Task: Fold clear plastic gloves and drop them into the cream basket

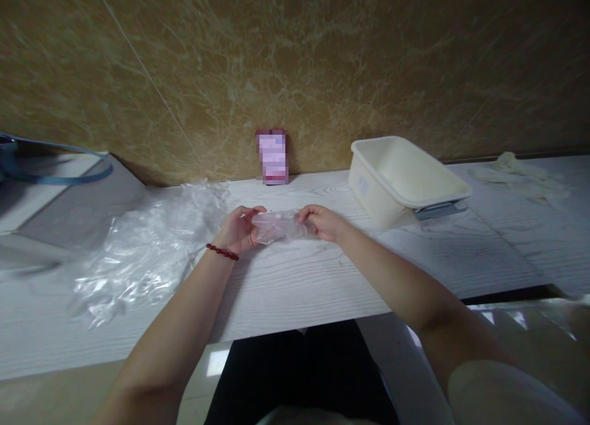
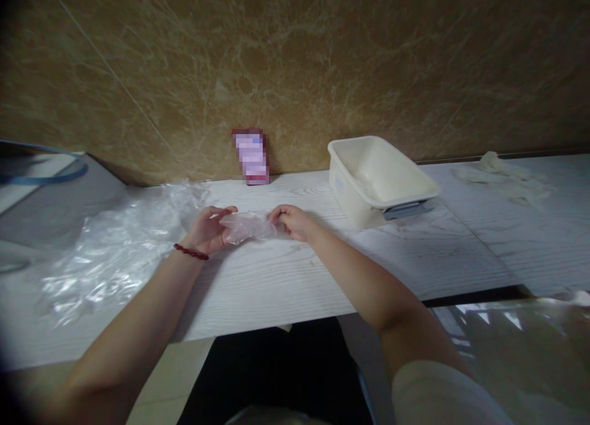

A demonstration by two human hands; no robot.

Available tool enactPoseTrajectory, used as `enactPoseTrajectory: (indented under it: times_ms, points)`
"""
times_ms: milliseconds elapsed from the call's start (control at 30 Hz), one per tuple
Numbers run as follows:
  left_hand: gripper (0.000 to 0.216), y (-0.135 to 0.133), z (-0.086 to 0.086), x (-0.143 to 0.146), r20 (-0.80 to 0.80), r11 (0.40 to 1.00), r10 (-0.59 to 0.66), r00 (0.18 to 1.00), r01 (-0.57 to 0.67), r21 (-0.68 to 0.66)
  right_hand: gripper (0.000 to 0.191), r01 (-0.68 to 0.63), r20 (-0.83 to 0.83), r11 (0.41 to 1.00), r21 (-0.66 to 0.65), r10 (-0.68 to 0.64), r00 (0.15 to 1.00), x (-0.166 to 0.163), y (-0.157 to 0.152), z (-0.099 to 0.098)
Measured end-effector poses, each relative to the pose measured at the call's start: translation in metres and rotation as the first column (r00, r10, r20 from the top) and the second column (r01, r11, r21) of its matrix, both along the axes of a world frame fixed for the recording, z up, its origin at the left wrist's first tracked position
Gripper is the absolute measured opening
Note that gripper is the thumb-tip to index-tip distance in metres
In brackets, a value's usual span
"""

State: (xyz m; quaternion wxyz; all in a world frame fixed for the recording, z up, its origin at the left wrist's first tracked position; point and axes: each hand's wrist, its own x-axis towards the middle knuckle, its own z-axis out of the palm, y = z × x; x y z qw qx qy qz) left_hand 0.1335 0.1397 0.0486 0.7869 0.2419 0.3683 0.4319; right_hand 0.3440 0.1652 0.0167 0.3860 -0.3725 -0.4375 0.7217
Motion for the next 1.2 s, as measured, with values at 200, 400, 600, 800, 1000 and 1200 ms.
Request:
enactPoseTrajectory:
  times_ms: [200,400,600,800,1000,1200]
  points:
    - [0.019,0.0,-0.008,0.006,-0.214,0.998,0.042,0.976,-0.031,0.058,0.018,0.032,0.03,0.996,0.08,-0.035,0.999,-0.002,0.004,-0.006]
    - [0.013,0.003,-0.021,0.01,-0.325,0.956,0.215,0.921,-0.13,0.261,0.02,0.018,-0.136,0.999,-0.051,-0.025,0.99,0.005,0.001,0.009]
    - [0.034,0.0,-0.022,0.018,-0.399,0.952,0.231,0.888,-0.122,0.279,0.022,0.107,-0.004,0.99,-0.089,-0.108,0.994,0.002,0.003,0.006]
    - [0.041,-0.007,-0.02,0.033,-0.411,0.913,0.265,0.872,-0.09,0.398,0.027,0.205,0.417,0.903,0.378,-0.364,0.833,-0.004,0.005,-0.016]
    - [0.027,-0.008,-0.026,0.05,-0.479,0.736,0.619,0.623,-0.248,0.63,0.015,0.206,0.375,0.825,0.526,-0.442,0.815,-0.003,-0.002,-0.003]
    - [0.027,-0.014,-0.02,0.051,-0.506,0.693,0.652,0.565,-0.173,0.7,0.017,0.234,0.29,0.834,0.499,-0.415,0.862,0.0,0.0,0.003]
